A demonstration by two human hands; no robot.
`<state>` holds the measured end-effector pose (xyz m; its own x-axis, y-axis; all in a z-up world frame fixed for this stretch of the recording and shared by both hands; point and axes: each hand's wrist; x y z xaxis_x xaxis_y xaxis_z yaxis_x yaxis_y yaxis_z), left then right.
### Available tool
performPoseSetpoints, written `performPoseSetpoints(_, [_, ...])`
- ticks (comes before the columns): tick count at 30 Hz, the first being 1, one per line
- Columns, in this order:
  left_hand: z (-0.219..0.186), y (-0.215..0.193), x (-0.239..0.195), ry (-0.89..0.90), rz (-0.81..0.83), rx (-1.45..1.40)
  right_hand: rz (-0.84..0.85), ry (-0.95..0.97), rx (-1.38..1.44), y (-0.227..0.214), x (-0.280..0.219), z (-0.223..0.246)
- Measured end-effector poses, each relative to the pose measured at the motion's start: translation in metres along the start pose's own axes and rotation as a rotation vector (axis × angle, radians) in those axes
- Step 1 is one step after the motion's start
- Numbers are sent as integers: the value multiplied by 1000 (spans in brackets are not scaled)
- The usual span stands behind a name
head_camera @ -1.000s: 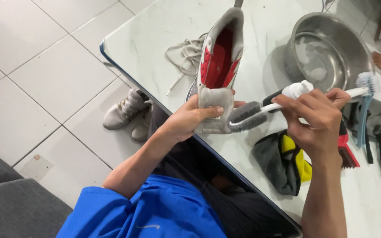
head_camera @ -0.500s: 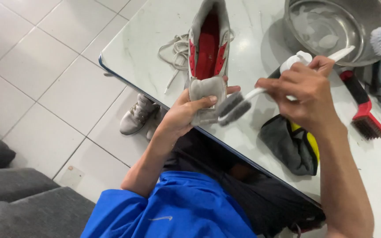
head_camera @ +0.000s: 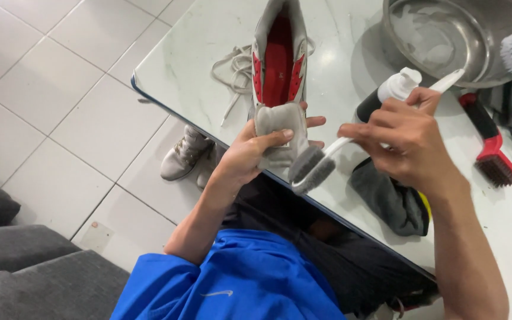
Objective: The person cleans a white sneaker with red accents by applying foam cleaner and scrubbing the upper, heel, and interior with a brush. They wipe the shoe with a cloth and continue scrubbing the heel and inside of the shoe.
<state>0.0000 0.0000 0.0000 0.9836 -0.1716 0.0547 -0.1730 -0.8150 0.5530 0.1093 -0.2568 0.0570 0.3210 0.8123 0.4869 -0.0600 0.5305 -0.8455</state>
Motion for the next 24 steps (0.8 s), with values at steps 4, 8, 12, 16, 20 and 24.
performPoseSetpoints(4, [3,-3,3,62,36,-24,-82,21,-108,-6,-7,-18])
performPoseSetpoints(8, [6,-2,-2,14,56,-113,-33,-39,-27,1,1,9])
performPoseSetpoints(12, [5,-6,5,51,49,-32,-66,7,-155,-15,-11,-25])
performPoseSetpoints(16, [7,-4,3,62,55,-45,-89,26,-150,-31,-11,-6])
performPoseSetpoints(20, [2,0,4,14,20,-113,-12,-42,-17,-14,-3,2])
performPoseSetpoints(24, [8,-4,5,54,13,-27,-77,-18,-209,-21,-14,-22])
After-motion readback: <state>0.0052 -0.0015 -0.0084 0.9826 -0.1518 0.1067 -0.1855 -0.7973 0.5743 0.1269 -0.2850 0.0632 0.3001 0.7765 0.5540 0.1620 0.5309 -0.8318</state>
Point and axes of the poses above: each hand's wrist, its own x-axis towards the middle knuckle, its own y-axis out of the palm, z = x × y, and after that the axes turned 9 degrees about x, right-handed
